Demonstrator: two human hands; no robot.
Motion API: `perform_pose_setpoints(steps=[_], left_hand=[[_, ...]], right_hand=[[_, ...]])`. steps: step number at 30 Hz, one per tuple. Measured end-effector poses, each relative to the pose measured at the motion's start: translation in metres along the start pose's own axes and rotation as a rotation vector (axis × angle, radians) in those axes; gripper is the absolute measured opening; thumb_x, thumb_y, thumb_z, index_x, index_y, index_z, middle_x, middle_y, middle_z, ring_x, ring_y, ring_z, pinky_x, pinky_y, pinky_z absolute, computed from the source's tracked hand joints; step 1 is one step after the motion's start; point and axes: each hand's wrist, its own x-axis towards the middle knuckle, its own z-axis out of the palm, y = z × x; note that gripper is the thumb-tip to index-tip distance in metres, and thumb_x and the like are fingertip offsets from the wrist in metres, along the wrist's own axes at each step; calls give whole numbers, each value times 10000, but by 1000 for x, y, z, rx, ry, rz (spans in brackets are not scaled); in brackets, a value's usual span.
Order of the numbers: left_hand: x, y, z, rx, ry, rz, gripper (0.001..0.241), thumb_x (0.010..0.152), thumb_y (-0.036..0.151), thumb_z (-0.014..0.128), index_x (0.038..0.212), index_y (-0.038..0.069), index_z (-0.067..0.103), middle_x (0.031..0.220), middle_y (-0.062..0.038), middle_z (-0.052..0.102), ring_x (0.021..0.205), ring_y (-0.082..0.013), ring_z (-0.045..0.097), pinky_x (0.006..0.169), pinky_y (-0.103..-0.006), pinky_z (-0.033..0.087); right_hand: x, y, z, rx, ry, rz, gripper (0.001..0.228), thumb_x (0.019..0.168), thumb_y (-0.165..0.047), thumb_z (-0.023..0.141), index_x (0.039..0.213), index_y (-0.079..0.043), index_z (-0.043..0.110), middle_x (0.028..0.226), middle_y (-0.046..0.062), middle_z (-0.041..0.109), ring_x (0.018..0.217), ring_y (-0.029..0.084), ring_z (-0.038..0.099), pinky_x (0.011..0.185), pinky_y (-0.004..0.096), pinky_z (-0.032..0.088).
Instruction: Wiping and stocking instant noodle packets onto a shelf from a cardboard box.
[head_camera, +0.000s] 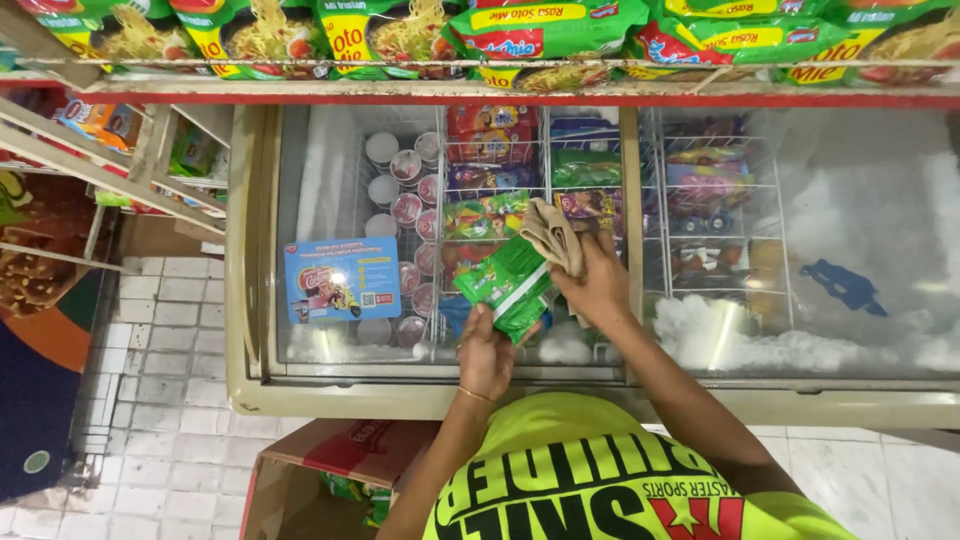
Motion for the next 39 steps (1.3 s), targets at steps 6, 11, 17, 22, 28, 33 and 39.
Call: perform_pose_setpoints(steps=[6, 11, 17, 22, 28, 33, 39], left_hand=[[-34, 21, 42, 831, -449, 727, 398, 969, 122, 650, 1364, 91, 687, 1223, -119, 724, 1176, -247, 638, 1055, -435, 442], [-50, 41, 62, 1223, -147, 1126, 791, 747, 363, 880, 1433, 139, 558, 1369, -147, 471, 1169, -366, 470, 1020, -511, 350], [-36, 56, 51, 1106, -86, 520, 1533, 527, 422, 1019, 1652, 81, 36, 1596, -412, 83, 1466, -631, 153, 1184, -708, 143], [-23, 43, 24, 534, -146, 433, 1056, 792, -28, 824, 1622, 24, 174, 1587, -326, 277, 1425, -424, 418, 1136, -522, 429], [1, 25, -7, 198, 74, 182, 286, 840, 68, 829, 1093, 39, 698, 1011, -97, 690, 863, -222, 719, 742, -305, 564], [19, -1, -35, 174, 184, 206, 359, 884, 173, 824, 1190, 135, 641, 983, -110, 715, 849, -284, 752, 726, -404, 628], [38, 5, -43, 319, 256, 330, 334, 899, 194, 823, 1182, 140, 653, 985, -68, 733, 846, -206, 731, 725, -346, 627]], right_hand=[[-29, 15, 32, 988, -79, 759, 333, 891, -491, 611, 1074, -218, 663, 892, -74, 666, 812, 61, 642, 716, 189, 511], [-42, 26, 53, 1070, -114, 765, 345, 889, -474, 622, 1089, -198, 674, 926, -36, 678, 840, 100, 656, 753, 237, 518], [-40, 43, 71, 1217, -149, 794, 368, 885, -445, 640, 1115, -164, 693, 983, 29, 698, 889, 166, 680, 816, 319, 529], [-33, 62, 76, 1318, -180, 805, 385, 882, -424, 654, 1135, -138, 707, 1027, 78, 712, 925, 217, 697, 864, 381, 538], [-31, 91, 81, 1448, -224, 828, 410, 877, -394, 673, 1161, -104, 726, 1084, 144, 732, 974, 284, 721, 927, 463, 549], [-28, 118, 81, 1576, -263, 847, 435, 873, -365, 691, 1187, -69, 745, 1142, 209, 751, 1022, 351, 744, 991, 546, 560], [13, 62, 10, 1481, -164, 698, 539, 782, -281, 693, 1285, -90, 670, 1214, 159, 732, 1029, 354, 734, 957, 567, 552]])
